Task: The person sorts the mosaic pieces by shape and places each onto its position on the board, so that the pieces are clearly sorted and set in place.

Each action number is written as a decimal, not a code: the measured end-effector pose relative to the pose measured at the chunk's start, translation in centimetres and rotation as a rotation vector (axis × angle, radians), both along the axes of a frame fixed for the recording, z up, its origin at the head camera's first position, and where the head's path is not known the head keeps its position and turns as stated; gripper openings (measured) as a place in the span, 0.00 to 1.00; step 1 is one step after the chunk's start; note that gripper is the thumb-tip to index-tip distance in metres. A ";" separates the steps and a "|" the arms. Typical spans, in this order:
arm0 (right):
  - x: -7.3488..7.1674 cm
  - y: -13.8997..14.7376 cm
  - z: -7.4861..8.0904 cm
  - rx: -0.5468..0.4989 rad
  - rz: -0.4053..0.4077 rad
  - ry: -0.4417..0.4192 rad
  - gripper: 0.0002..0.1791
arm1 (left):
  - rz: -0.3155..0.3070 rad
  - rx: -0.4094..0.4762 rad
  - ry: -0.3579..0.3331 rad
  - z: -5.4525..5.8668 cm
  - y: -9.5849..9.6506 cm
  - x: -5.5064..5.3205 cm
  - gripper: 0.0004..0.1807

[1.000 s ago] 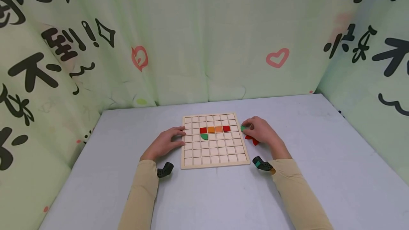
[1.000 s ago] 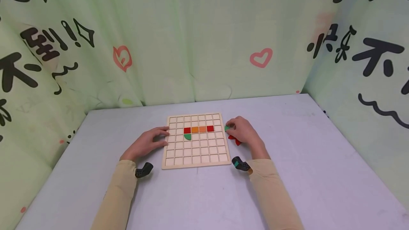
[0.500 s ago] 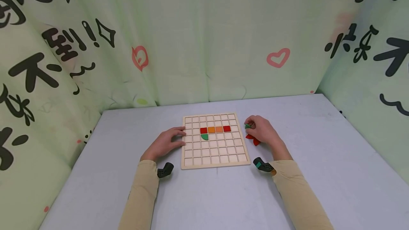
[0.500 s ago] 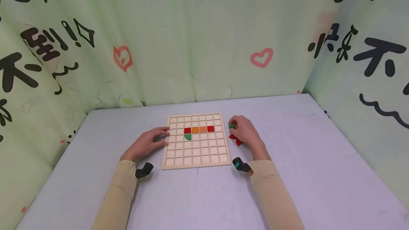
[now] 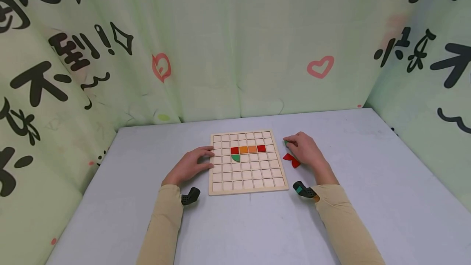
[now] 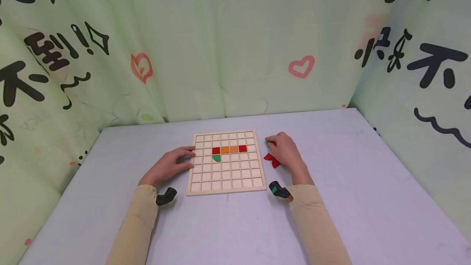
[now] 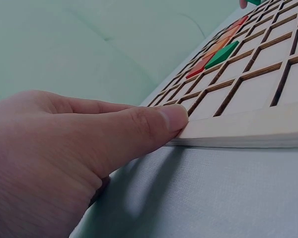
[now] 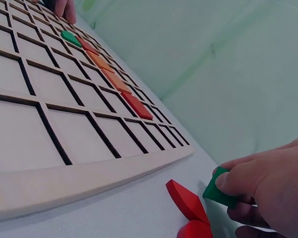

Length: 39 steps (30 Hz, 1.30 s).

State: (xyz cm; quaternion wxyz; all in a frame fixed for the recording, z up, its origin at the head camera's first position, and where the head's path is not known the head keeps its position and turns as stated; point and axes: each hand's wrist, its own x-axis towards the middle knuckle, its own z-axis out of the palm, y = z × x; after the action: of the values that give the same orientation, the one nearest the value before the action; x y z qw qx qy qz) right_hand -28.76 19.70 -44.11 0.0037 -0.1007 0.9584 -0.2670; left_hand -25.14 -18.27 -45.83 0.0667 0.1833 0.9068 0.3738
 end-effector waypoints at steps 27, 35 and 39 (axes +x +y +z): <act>-0.4 -0.1 0.0 0.030 0.007 -0.047 0.16 | 0.000 -0.005 0.003 -0.3 0.0 -0.1 0.22; -0.5 0.3 -0.1 0.003 -0.017 -0.077 0.20 | 0.003 -0.028 -0.004 -0.4 -0.1 -0.2 0.22; -0.4 0.3 -0.1 0.009 0.001 -0.084 0.20 | 0.003 -0.031 -0.006 -0.3 -0.1 -0.2 0.22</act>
State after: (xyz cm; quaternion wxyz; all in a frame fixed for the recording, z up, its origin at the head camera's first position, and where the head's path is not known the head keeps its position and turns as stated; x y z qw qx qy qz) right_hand -29.19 20.04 -44.17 0.0445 -0.0896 0.9585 -0.2668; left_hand -25.30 -18.37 -46.17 0.0715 0.1797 0.9127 0.3601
